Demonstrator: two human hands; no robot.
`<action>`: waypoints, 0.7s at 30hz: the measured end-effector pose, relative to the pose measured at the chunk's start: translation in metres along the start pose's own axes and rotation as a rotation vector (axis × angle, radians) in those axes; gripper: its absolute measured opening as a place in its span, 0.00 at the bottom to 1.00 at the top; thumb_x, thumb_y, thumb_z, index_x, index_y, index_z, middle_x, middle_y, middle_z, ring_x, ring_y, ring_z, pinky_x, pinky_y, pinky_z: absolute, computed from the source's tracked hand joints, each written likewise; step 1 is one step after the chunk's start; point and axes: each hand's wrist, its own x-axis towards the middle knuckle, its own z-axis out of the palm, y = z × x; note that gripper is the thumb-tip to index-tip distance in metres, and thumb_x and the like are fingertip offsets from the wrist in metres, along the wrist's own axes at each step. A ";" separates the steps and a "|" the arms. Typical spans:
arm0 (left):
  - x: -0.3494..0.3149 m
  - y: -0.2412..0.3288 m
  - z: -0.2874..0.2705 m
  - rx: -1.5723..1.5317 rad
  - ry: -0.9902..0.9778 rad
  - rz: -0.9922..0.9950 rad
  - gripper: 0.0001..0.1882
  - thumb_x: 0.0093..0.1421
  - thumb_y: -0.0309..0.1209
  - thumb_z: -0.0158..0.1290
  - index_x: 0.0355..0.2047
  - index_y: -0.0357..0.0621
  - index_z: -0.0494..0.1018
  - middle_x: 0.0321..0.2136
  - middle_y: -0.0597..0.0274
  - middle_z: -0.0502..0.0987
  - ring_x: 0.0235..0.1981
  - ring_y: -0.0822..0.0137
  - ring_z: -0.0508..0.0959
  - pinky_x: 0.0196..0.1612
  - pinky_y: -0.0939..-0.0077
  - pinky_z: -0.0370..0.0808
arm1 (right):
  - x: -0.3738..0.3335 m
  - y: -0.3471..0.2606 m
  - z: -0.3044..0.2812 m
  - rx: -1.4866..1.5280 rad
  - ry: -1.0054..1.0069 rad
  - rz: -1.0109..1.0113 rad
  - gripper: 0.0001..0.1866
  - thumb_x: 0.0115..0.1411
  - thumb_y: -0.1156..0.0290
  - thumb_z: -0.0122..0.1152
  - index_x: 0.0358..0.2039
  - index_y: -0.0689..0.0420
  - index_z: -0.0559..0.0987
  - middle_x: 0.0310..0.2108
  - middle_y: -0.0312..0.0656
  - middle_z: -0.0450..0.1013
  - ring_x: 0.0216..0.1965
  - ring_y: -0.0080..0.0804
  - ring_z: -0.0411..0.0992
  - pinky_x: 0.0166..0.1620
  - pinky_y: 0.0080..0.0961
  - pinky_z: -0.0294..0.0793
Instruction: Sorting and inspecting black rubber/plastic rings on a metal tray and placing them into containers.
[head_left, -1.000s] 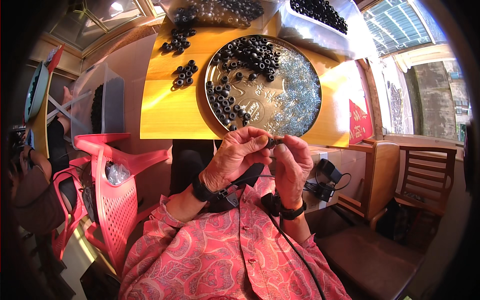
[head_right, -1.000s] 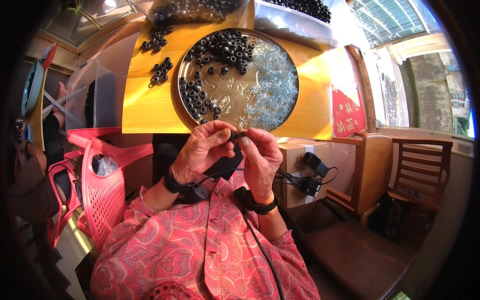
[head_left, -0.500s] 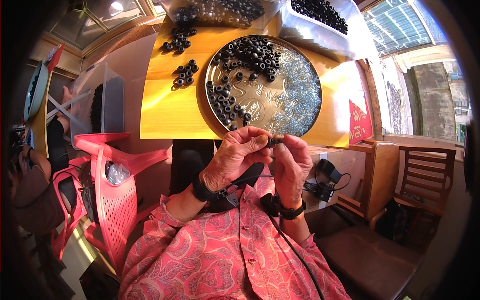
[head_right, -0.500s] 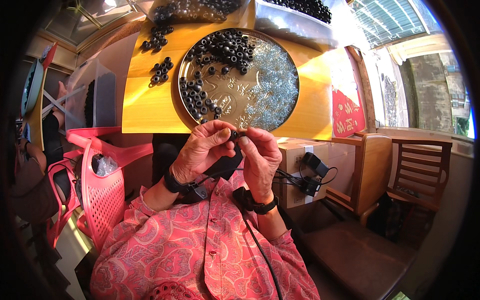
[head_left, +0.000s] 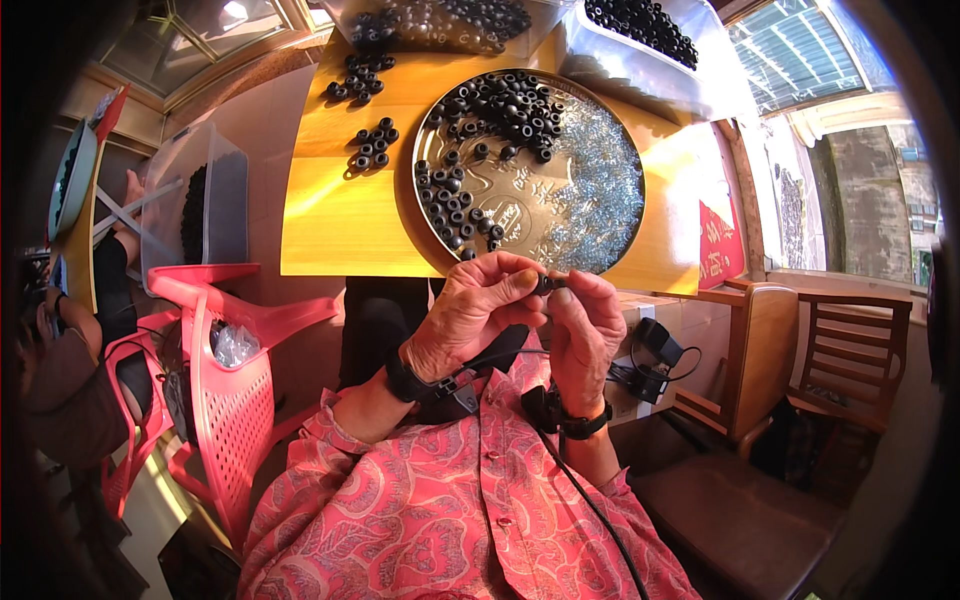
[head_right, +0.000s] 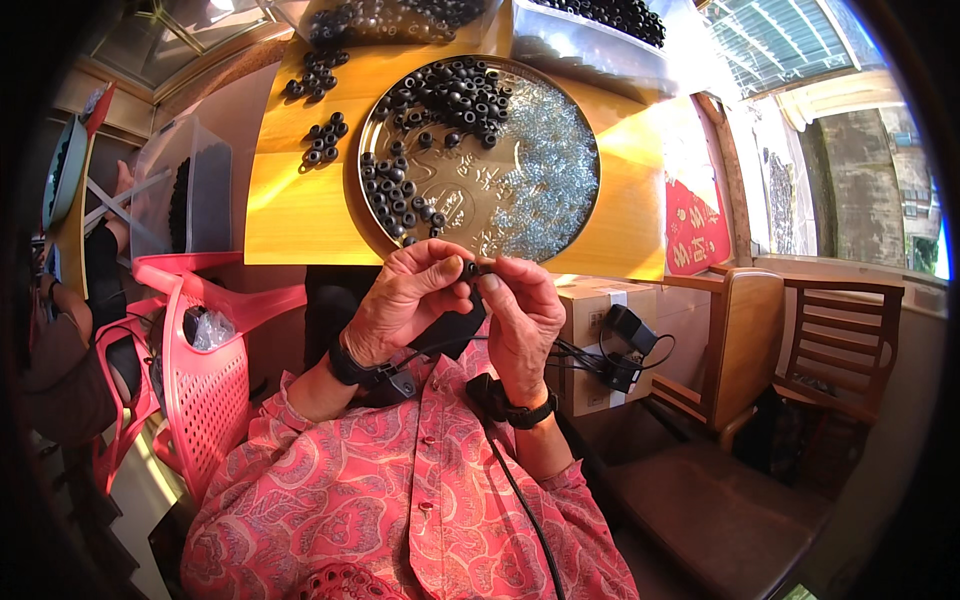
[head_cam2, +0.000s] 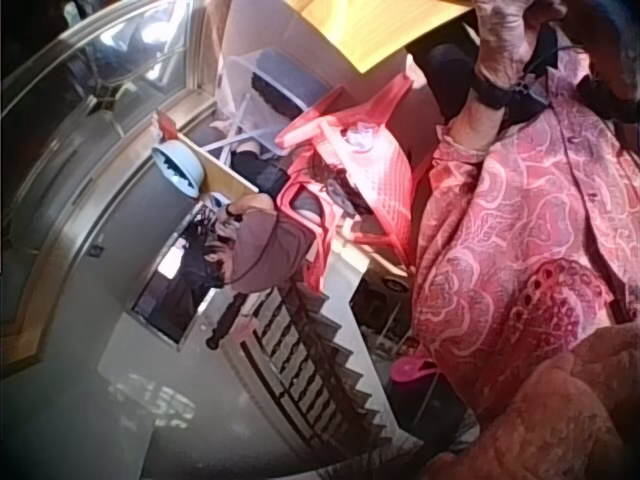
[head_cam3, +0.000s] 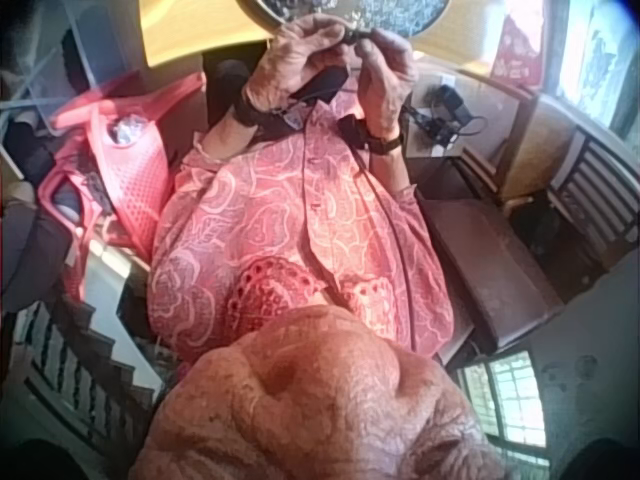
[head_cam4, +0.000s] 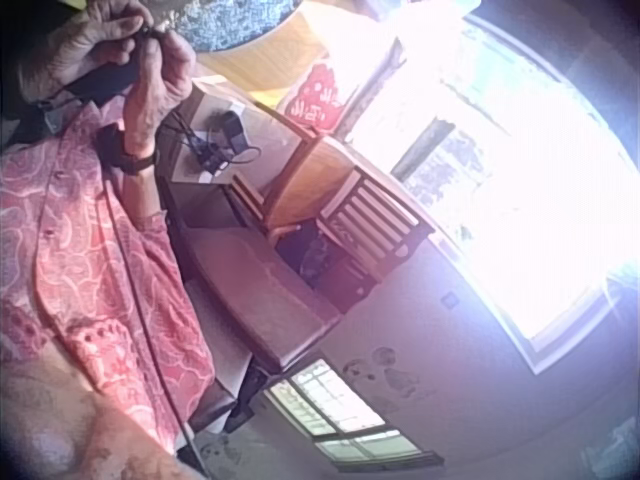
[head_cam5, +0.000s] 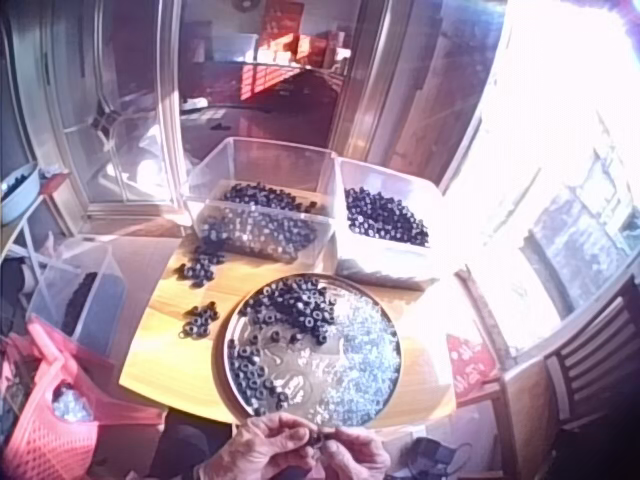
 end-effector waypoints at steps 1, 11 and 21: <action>0.000 0.000 0.000 0.002 0.000 0.000 0.10 0.61 0.28 0.55 0.41 0.36 0.74 0.30 0.61 0.78 0.29 0.72 0.80 0.32 0.76 0.81 | 0.000 0.000 0.000 0.004 0.000 0.001 0.13 0.58 0.87 0.56 0.44 0.65 0.75 0.41 0.45 0.76 0.43 0.26 0.74 0.48 0.21 0.73; -0.001 -0.001 -0.001 0.017 -0.004 0.044 0.09 0.61 0.27 0.54 0.41 0.37 0.74 0.32 0.61 0.79 0.29 0.71 0.80 0.34 0.76 0.81 | -0.003 0.000 0.004 -0.116 -0.004 -0.058 0.13 0.58 0.87 0.57 0.44 0.64 0.75 0.41 0.42 0.75 0.42 0.24 0.73 0.47 0.19 0.72; 0.000 -0.004 0.000 0.089 0.005 0.053 0.09 0.60 0.26 0.55 0.41 0.37 0.74 0.34 0.59 0.80 0.29 0.69 0.81 0.34 0.77 0.80 | -0.003 -0.001 0.001 -0.436 -0.053 -0.273 0.14 0.56 0.88 0.59 0.43 0.64 0.77 0.39 0.39 0.72 0.40 0.22 0.71 0.44 0.16 0.69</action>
